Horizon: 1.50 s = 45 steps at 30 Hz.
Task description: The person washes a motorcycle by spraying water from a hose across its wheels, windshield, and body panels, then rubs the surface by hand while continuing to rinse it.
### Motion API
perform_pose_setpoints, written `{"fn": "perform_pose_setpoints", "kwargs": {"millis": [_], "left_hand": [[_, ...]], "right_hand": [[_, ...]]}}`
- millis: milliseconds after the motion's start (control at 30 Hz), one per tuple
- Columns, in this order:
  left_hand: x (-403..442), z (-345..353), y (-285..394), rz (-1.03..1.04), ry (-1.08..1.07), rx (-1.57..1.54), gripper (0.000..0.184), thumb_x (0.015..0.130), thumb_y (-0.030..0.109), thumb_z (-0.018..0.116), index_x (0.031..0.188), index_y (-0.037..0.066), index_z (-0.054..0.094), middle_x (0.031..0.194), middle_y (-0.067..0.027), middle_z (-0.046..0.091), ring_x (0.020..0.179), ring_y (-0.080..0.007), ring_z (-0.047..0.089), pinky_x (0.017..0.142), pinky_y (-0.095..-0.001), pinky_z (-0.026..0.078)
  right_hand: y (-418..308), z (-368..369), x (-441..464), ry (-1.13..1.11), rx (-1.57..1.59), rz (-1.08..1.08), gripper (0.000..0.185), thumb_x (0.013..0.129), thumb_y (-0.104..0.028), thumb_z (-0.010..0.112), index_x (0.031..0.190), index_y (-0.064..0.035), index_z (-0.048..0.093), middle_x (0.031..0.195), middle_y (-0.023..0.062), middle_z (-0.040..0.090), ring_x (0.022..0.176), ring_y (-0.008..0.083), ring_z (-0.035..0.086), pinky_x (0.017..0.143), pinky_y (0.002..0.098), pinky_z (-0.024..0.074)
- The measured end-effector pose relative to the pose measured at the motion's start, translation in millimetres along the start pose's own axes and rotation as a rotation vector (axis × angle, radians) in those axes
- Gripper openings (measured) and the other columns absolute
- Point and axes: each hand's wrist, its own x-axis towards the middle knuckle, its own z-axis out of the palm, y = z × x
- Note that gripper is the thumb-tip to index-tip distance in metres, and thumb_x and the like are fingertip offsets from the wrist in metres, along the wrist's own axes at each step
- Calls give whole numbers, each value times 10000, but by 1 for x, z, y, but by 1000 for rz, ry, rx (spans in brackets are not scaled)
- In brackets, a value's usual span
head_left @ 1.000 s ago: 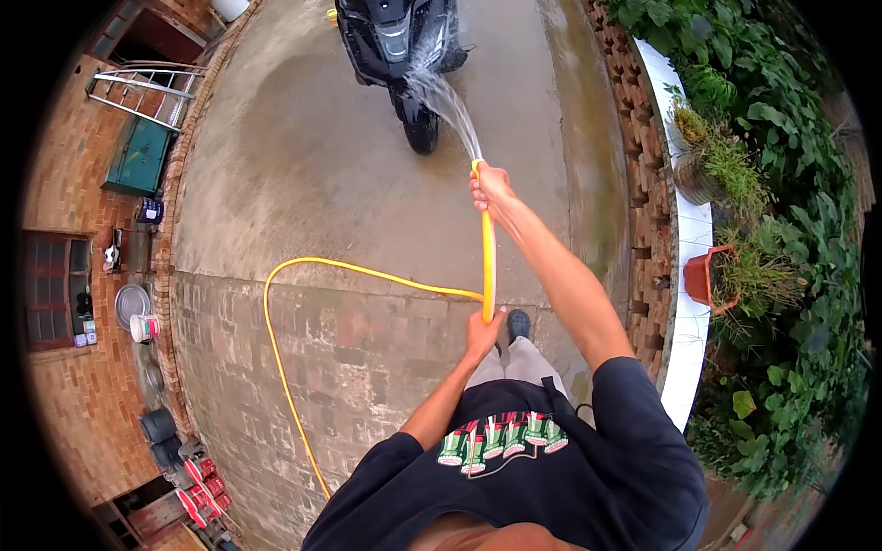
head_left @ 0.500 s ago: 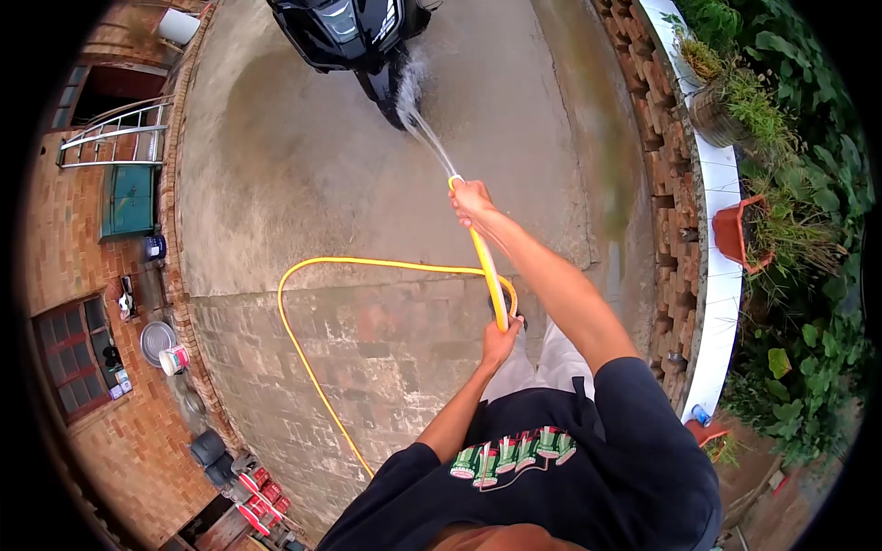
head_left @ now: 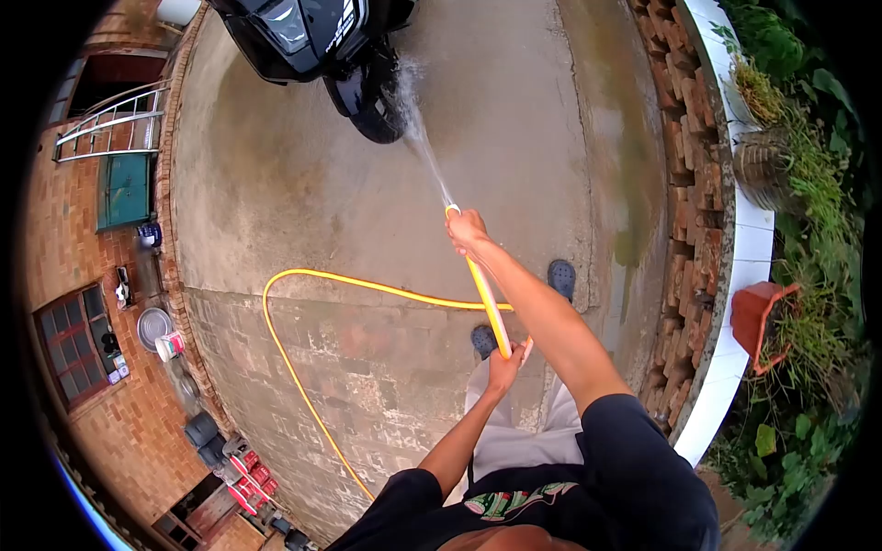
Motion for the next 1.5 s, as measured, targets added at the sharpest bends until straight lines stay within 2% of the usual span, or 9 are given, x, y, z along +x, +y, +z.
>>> {"fn": "perform_pose_setpoints", "kwargs": {"millis": [167,300,500,567,667,800,1167,1433,1500], "left_hand": [[93,12,-28,-21,82,-177,308,947,209,695,707,66,567,632,18,529,576,-68,484,531,-264,392],[168,-24,-7,73,141,-321,200,985,176,634,843,64,549,674,21,509,567,-53,432,513,-235,345],[261,-64,-65,136,-34,-434,207,1031,196,565,898,53,495,683,24,428,558,-67,373,519,-239,321],[286,-66,-83,133,-42,-414,202,1041,202,539,912,52,496,671,30,402,565,-77,366,542,-251,338],[319,-72,-78,214,-228,-471,331,1080,351,440,997,36,500,710,3,375,645,-97,386,621,-267,359],[344,-76,-77,350,-336,-545,458,1100,464,272,1115,42,451,731,-13,387,631,-125,382,651,-291,370],[378,-92,-92,165,-161,-569,477,1105,502,276,1089,64,464,749,-1,403,562,-98,353,582,-296,377],[370,-76,-97,170,-113,-581,461,1108,491,287,1068,63,454,739,-3,396,541,-88,342,559,-287,375],[364,-82,-93,153,-128,-588,462,1107,492,287,1066,64,454,738,-1,396,538,-85,341,555,-282,373]], "right_hand": [[0,1,80,-118,19,-53,370,1010,-314,495,782,-28,547,566,21,480,398,120,391,358,326,301],[-27,32,120,-214,63,-180,352,1003,-304,487,775,-42,542,569,12,464,395,105,369,357,321,291],[48,50,267,-164,19,-51,336,1009,-285,470,755,-69,509,573,1,449,388,88,347,355,301,274],[56,53,288,-225,17,-61,281,1015,-283,454,844,-63,495,629,-13,443,410,66,299,369,273,253],[40,65,290,-289,50,-232,280,1024,-280,446,846,-69,494,632,-21,435,422,60,299,375,268,255],[48,58,354,-208,124,-210,301,1024,-282,470,834,-52,513,598,4,447,398,76,323,359,283,262],[99,33,446,-245,105,-294,282,1037,-289,432,864,-73,483,609,-32,413,426,59,294,375,266,257],[99,46,430,-273,111,-363,265,1029,-261,438,849,-73,483,599,-17,423,412,69,295,367,279,257],[100,46,431,-176,91,-326,257,1028,-259,438,858,-71,486,613,-11,430,411,71,298,365,280,257]]}}
